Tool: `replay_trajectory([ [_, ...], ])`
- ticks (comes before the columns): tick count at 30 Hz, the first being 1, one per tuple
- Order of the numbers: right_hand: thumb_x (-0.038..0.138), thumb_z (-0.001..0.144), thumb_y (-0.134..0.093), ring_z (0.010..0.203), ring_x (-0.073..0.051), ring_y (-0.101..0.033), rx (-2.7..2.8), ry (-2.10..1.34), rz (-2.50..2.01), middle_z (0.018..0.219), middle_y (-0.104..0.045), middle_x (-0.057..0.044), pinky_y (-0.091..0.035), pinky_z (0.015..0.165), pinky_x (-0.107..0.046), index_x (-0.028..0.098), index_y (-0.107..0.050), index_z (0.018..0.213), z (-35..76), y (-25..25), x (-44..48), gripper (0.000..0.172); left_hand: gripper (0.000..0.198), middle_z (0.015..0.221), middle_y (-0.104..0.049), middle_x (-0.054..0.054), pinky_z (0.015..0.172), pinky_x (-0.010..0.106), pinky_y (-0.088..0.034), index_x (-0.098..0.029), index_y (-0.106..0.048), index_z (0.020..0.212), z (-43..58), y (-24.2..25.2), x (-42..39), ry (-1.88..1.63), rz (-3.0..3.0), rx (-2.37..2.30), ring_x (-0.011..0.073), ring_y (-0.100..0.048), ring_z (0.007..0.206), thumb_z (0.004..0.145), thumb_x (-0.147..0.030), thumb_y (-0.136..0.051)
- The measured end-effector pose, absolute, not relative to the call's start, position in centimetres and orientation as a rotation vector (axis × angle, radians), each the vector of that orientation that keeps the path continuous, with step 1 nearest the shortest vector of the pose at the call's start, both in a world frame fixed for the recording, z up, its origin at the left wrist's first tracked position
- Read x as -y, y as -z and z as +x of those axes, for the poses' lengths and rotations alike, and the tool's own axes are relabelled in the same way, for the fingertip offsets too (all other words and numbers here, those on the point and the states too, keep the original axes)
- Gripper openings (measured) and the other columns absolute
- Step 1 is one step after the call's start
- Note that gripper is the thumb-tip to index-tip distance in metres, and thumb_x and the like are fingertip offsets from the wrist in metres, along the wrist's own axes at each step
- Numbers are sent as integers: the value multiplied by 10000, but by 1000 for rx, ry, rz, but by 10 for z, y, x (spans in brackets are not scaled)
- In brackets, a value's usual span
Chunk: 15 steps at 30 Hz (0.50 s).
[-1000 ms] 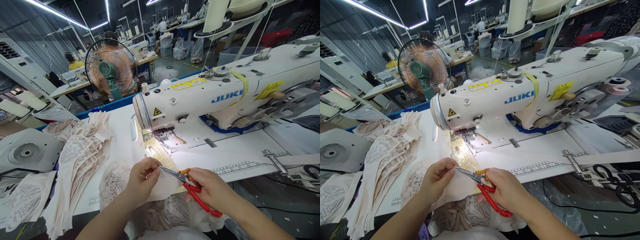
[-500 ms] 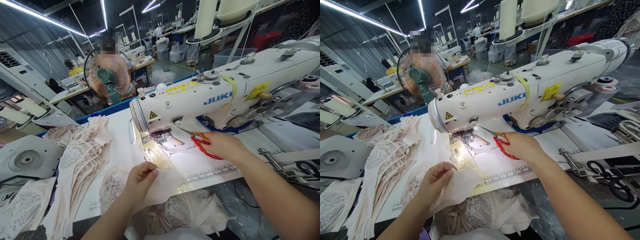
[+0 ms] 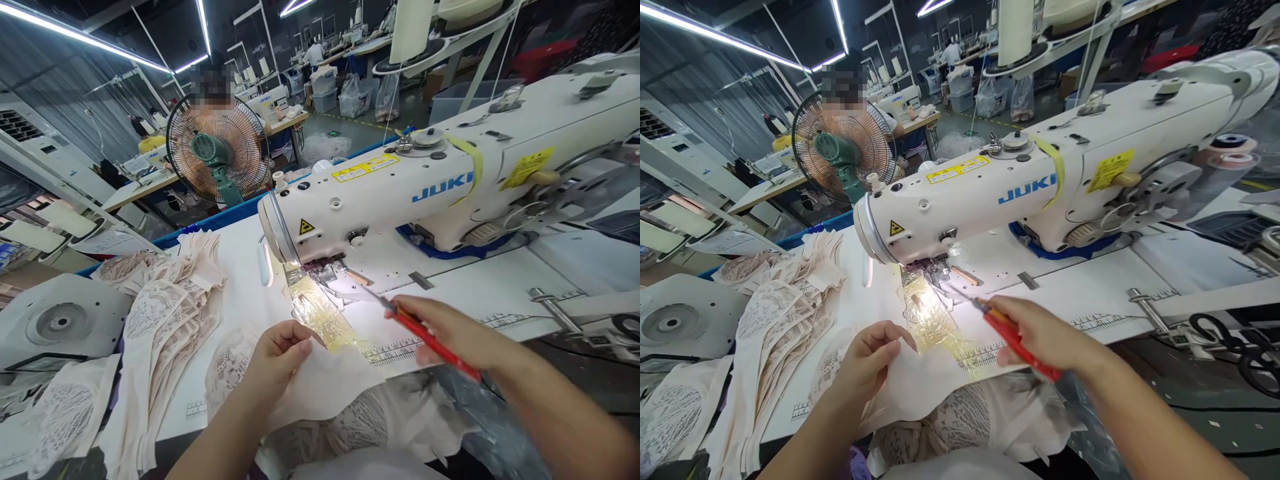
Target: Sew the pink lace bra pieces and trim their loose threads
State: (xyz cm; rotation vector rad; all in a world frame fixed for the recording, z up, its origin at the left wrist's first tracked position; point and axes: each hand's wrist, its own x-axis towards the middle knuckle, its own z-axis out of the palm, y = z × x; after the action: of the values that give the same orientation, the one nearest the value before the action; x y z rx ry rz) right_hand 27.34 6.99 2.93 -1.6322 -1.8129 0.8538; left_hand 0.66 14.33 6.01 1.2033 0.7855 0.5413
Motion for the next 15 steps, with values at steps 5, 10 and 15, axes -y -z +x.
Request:
replay_trajectory([
  [5,384,577,-702,599,-147,-424,2008,-899,-1493,721,-499,13,-313,522,-251,231,-332,683,226,-34,-51,414,253,751,-656,59,589,235,-412,-158,-637,685,8,-61,-142,-606,1359,-723,138,-549,651,718,-398,-710],
  [10,331,585,-652,609,-156,-427,2007,-860,-1542,737,-517,0,-293,531,-257,237,-309,687,219,-34,-48,370,267,781,-666,74,634,263,-431,-155,-621,657,8,-61,-139,-672,1464,-770,159,-563,694,731,-401,-694],
  [15,367,597,-668,602,-162,-428,1980,-840,-1584,724,-515,1,-266,520,-261,243,-277,672,219,-33,-43,417,272,789,-663,73,630,267,-427,-159,-619,669,10,-60,-138,-723,1503,-826,163,-553,693,736,-415,-681],
])
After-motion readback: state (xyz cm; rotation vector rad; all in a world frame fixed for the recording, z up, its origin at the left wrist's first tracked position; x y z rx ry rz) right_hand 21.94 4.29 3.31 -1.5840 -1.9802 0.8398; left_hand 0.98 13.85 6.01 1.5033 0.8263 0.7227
